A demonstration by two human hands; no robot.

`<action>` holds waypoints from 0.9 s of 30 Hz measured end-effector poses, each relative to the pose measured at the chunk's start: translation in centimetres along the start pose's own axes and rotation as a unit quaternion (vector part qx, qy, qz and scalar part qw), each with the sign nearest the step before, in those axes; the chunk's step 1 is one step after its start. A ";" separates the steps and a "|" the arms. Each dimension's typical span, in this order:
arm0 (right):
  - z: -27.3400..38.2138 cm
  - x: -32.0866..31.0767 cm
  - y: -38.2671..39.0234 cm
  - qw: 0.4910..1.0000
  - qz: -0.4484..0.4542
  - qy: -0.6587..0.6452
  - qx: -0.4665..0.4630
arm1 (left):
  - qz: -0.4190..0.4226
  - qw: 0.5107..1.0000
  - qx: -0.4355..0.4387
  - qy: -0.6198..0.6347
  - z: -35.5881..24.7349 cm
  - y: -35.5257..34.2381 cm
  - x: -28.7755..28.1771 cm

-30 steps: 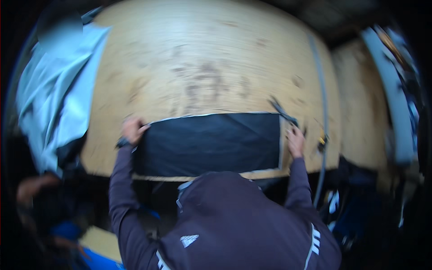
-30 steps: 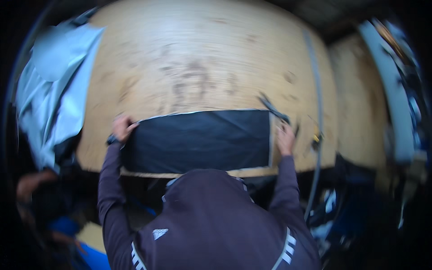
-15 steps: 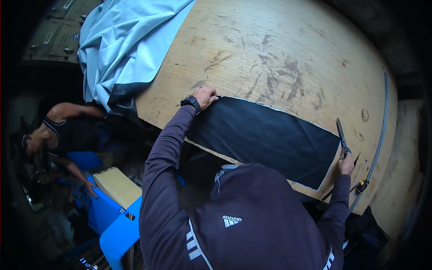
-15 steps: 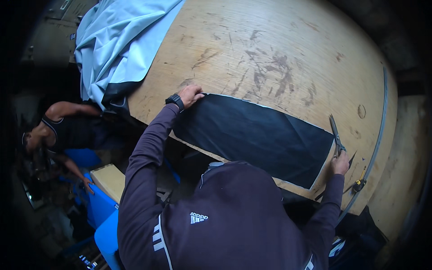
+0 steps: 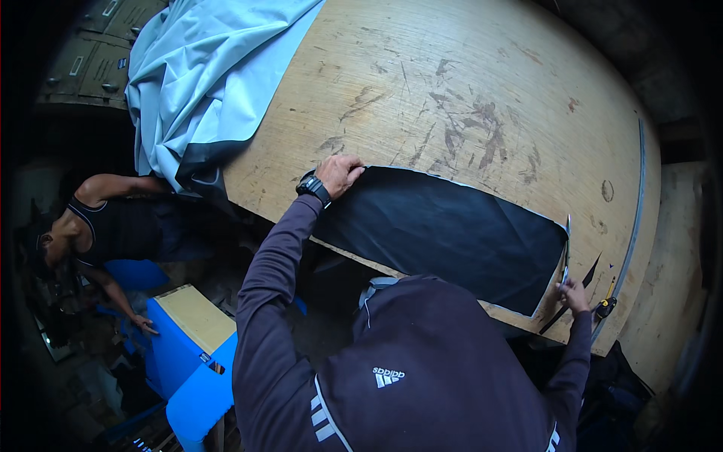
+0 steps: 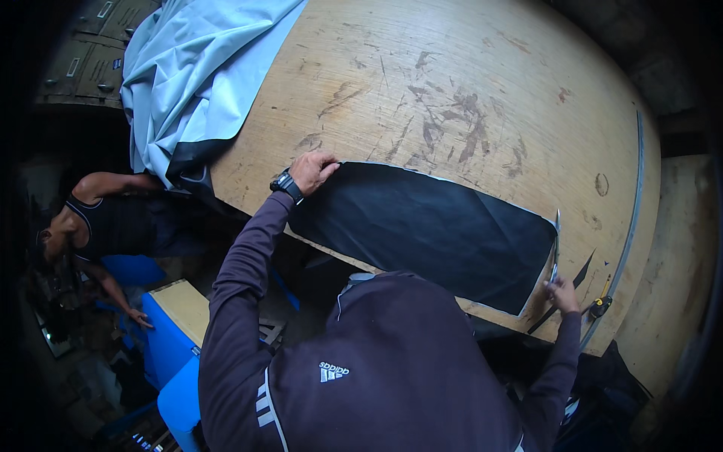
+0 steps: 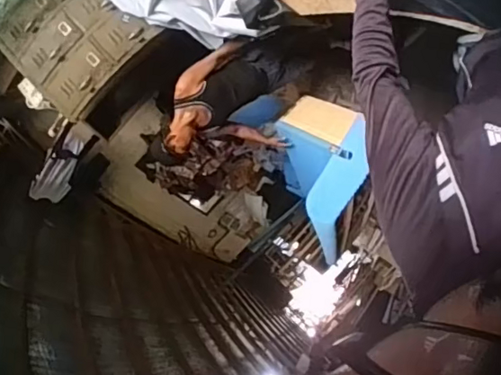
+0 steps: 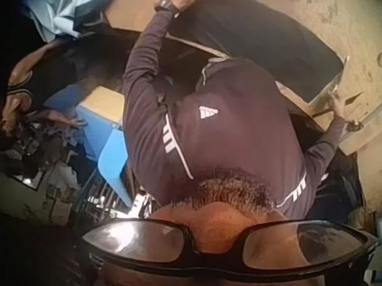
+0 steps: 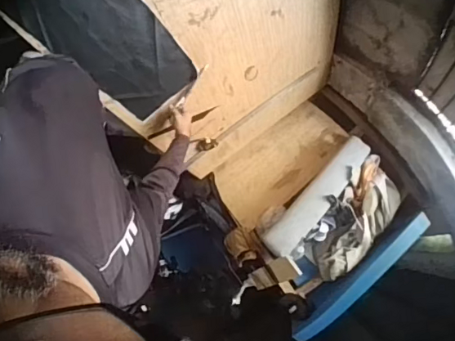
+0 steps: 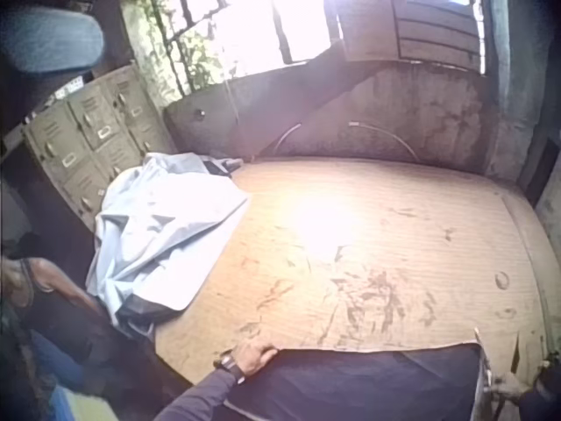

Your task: The person lays out and aligns leather material on a wooden table, then cuts and trims along the edges of the piece using scissors.

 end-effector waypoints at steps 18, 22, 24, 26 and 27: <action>39.7 18.4 6.5 0.628 -0.014 0.534 -0.566 | -0.142 0.975 0.167 -0.037 -7.4 8.8 -4.7; 46.2 21.0 5.4 0.550 0.051 0.606 -0.572 | -0.156 0.972 0.171 -0.039 -7.8 10.0 -5.0; 48.1 22.4 5.6 0.509 0.085 0.635 -0.574 | -0.151 0.971 0.184 -0.023 -8.2 10.3 -5.0; 49.3 24.0 5.4 0.490 0.107 0.660 -0.559 | -0.151 0.971 0.184 -0.024 -8.4 10.8 -5.2; 49.7 24.8 5.4 0.474 0.125 0.682 -0.542 | -0.149 0.971 0.187 -0.029 -8.5 10.9 -5.3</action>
Point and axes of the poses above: each hand's wrist, its own y-axis away from the middle knuckle, its own x-axis out of the palm, z = x × y, the point moved 3 cm from there along -y, towards the middle knuckle, and after that the axes turned 12 degrees about -x, right-handed, at the moved point
